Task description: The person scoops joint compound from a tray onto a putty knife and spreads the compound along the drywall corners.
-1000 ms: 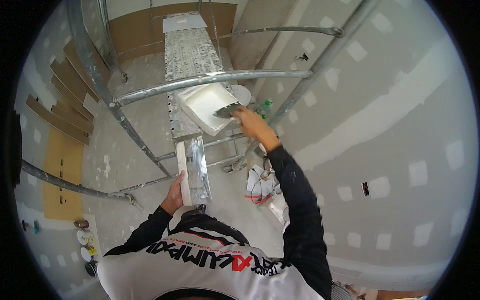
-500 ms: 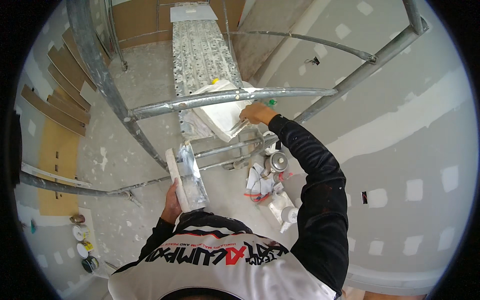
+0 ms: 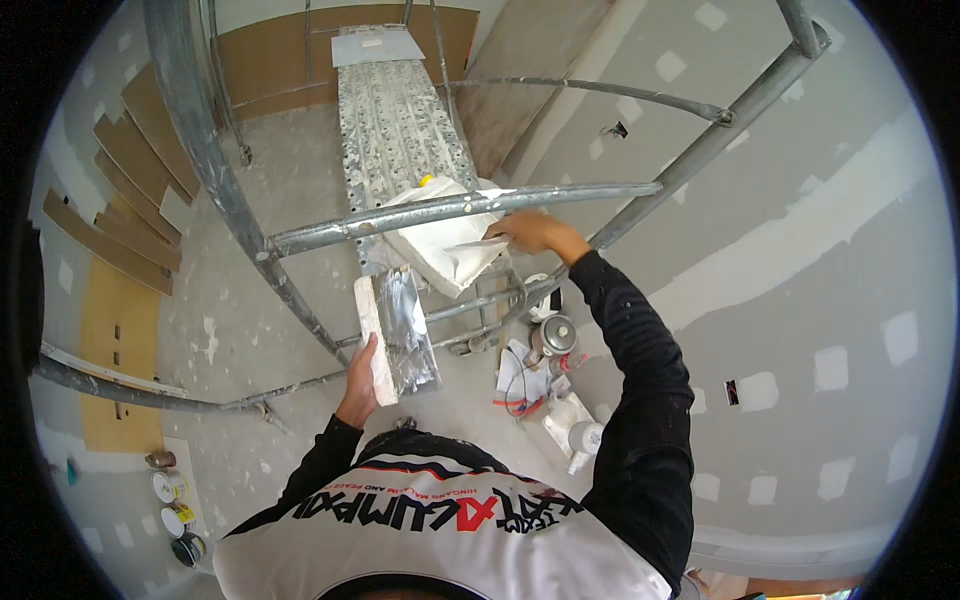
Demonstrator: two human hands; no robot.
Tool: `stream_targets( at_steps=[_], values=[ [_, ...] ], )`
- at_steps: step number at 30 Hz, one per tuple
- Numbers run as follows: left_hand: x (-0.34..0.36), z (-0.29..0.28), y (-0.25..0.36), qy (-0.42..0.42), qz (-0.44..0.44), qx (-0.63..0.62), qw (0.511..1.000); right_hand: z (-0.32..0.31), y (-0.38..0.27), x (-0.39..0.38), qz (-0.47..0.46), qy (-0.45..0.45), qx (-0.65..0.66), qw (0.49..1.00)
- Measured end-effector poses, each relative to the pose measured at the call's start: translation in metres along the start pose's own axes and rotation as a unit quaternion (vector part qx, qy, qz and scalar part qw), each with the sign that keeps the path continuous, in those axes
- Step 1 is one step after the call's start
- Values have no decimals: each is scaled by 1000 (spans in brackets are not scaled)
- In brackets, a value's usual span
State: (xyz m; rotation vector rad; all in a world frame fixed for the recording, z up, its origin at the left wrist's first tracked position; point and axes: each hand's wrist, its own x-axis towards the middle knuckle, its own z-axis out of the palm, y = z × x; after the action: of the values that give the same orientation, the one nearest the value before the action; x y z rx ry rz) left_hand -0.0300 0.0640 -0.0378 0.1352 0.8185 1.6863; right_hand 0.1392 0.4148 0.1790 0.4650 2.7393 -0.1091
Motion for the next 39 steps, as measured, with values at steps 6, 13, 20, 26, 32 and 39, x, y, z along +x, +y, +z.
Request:
stream_targets(
  at_steps=[6,13,20,26,32,39],
  values=[
    [56,37,11,17,133,97,986,33,-3,-63,-37,249,331,909],
    [135,72,32,-13,137,70,988,52,-57,-92,38,378,470,797],
    [151,120,35,-136,-6,24,990,61,-127,-119,-23,495,327,804],
    [99,172,34,-243,-105,39,964,106,-146,-149,115,515,106,843],
    [67,181,-12,-278,-118,88,949,166,-156,-199,250,518,80,814],
    [-4,203,-95,-345,-243,111,900,231,-204,-313,414,616,88,665]
  ],
)
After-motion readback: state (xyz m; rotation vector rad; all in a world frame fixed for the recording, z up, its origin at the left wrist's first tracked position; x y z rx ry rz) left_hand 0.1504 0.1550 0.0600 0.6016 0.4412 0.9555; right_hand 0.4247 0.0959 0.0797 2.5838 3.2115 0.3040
